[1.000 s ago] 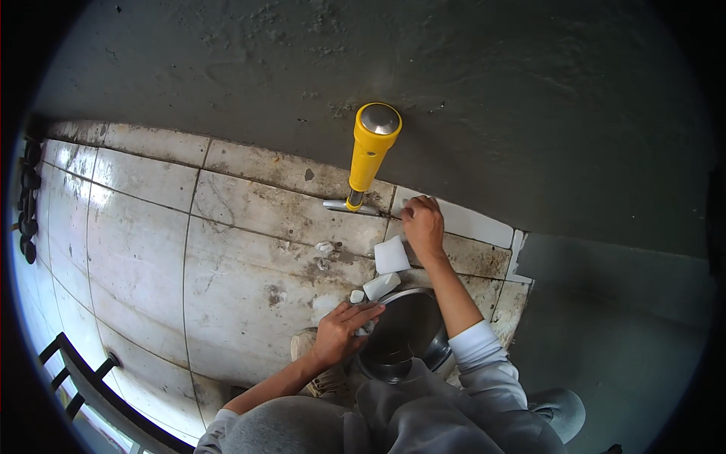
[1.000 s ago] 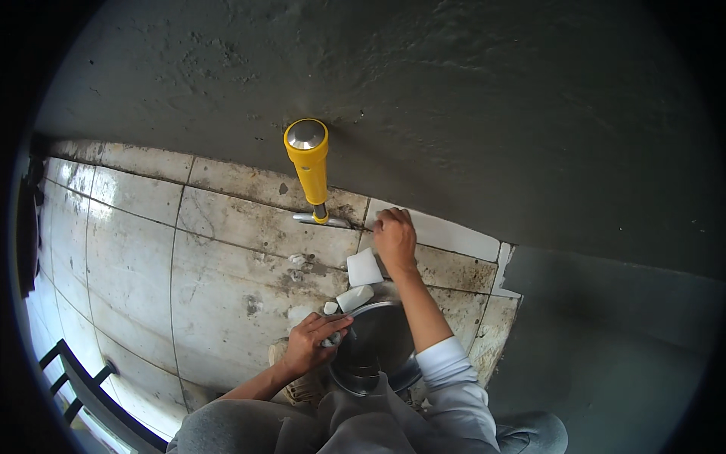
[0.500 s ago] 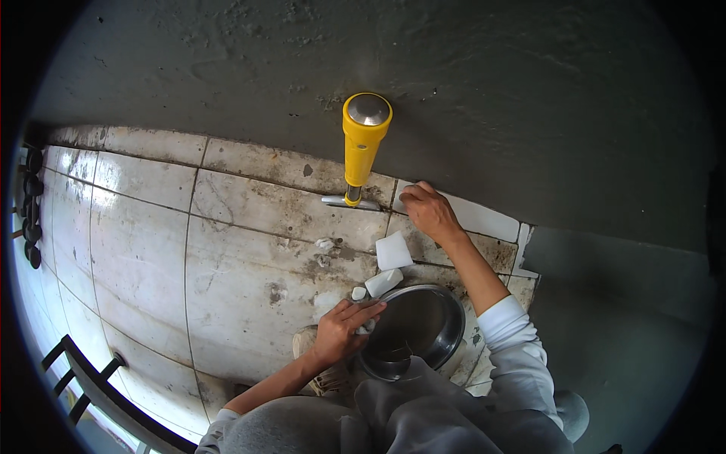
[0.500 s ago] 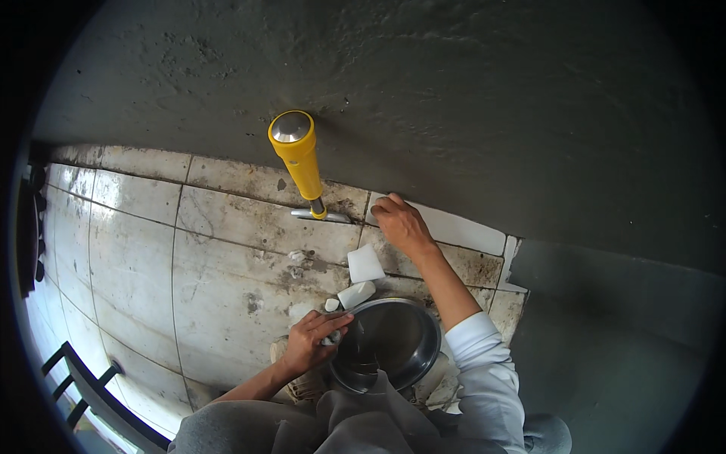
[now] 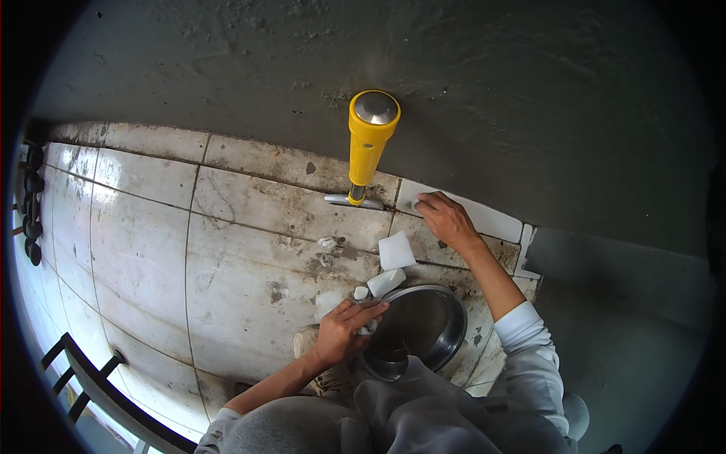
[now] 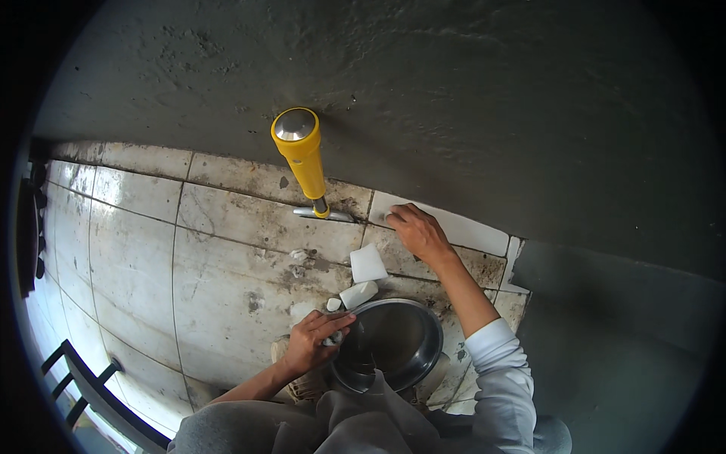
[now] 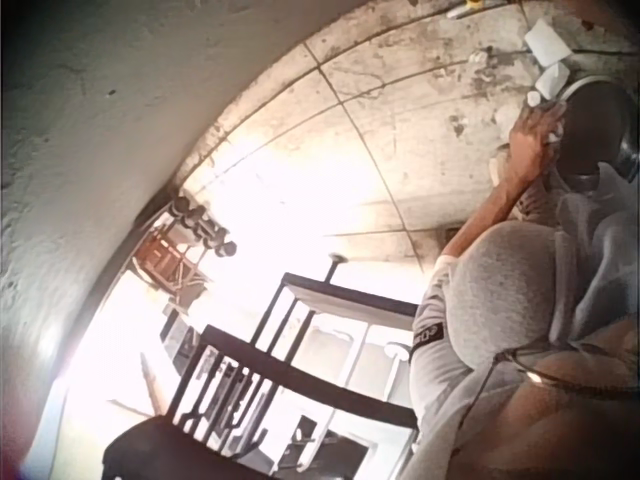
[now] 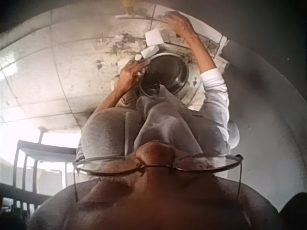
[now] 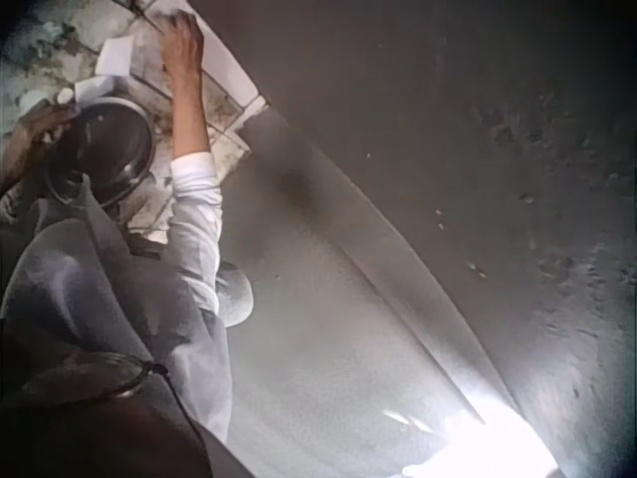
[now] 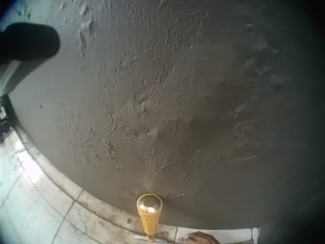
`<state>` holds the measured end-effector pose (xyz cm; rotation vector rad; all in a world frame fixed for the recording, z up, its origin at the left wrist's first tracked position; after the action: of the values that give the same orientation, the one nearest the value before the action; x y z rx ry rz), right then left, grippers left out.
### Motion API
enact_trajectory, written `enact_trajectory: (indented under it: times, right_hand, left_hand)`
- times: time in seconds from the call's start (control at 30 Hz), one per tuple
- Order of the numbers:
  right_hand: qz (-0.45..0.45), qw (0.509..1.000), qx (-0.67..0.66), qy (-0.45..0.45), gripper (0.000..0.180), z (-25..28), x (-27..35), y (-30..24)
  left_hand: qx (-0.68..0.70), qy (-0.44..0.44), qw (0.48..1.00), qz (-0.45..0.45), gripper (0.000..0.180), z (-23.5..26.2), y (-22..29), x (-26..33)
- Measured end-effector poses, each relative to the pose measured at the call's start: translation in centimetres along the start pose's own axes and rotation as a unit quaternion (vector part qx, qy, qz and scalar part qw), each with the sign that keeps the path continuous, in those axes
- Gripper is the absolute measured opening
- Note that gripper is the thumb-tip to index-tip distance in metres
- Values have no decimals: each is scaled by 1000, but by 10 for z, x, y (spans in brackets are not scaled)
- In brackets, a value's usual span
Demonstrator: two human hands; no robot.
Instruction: The person cleans the grout lines between floor tiles by scraping with a small tool and wiping the area with a wet cloth from a bucket.
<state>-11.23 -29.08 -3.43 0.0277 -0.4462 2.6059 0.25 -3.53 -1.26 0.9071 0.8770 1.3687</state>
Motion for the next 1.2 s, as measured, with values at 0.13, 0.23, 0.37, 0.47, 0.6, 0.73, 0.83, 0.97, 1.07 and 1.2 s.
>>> enact_trajectory:
  times: [0.13, 0.23, 0.37, 0.47, 0.6, 0.73, 0.83, 0.97, 1.07, 1.2]
  right_hand:
    - [-36, 998, -55, 16, 17, 0, 12, 8]
    - [-91, 984, -147, 52, 15, -4, 17, 14]
    - [-182, 959, -210, 51, 10, -4, 13, 11]
    - [-162, 973, -160, 45, 10, -1, 10, 6]
    - [-253, 945, -204, 36, 15, 1, 9, 11]
    - [-294, 923, -228, 98, 19, 0, 17, 27]
    - [-297, 918, -240, 106, 18, -4, 23, 29]
    - [-316, 917, -221, 105, 18, -7, 28, 30]
    - [-348, 898, -228, 144, 19, -8, 32, 32]
    - [-347, 898, -229, 141, 18, -6, 32, 33]
  left_hand:
    - [4, -1, 1000, -3, 73, 1, 1, 0]
    - [4, -1, 1000, -8, 72, 1, 3, -2]
    - [2, -2, 1000, -7, 72, 1, 4, -3]
    - [-13, 44, 999, -8, 39, 8, 12, -8]
    - [-18, 40, 999, -5, 39, 8, 11, -8]
    - [-21, 39, 999, -5, 39, 8, 12, -9]
    - [-11, 44, 999, -3, 39, 9, 14, -10]
    - [-24, 39, 999, -5, 39, 9, 14, -10]
    - [-28, 43, 999, -8, 40, 8, 14, -9]
    - [-27, 46, 999, -6, 40, 8, 14, -9]
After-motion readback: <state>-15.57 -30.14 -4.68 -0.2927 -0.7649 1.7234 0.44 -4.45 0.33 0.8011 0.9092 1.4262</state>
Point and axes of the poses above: each hand's wrist, its own x-axis away from the middle knuckle, its own z-axis out of the back of the hand, y = z × x, the point moved 5 cm from there along -x, towards the middle knuckle, and after that the axes turned 1 degree about -y, right-handed, at the moved point
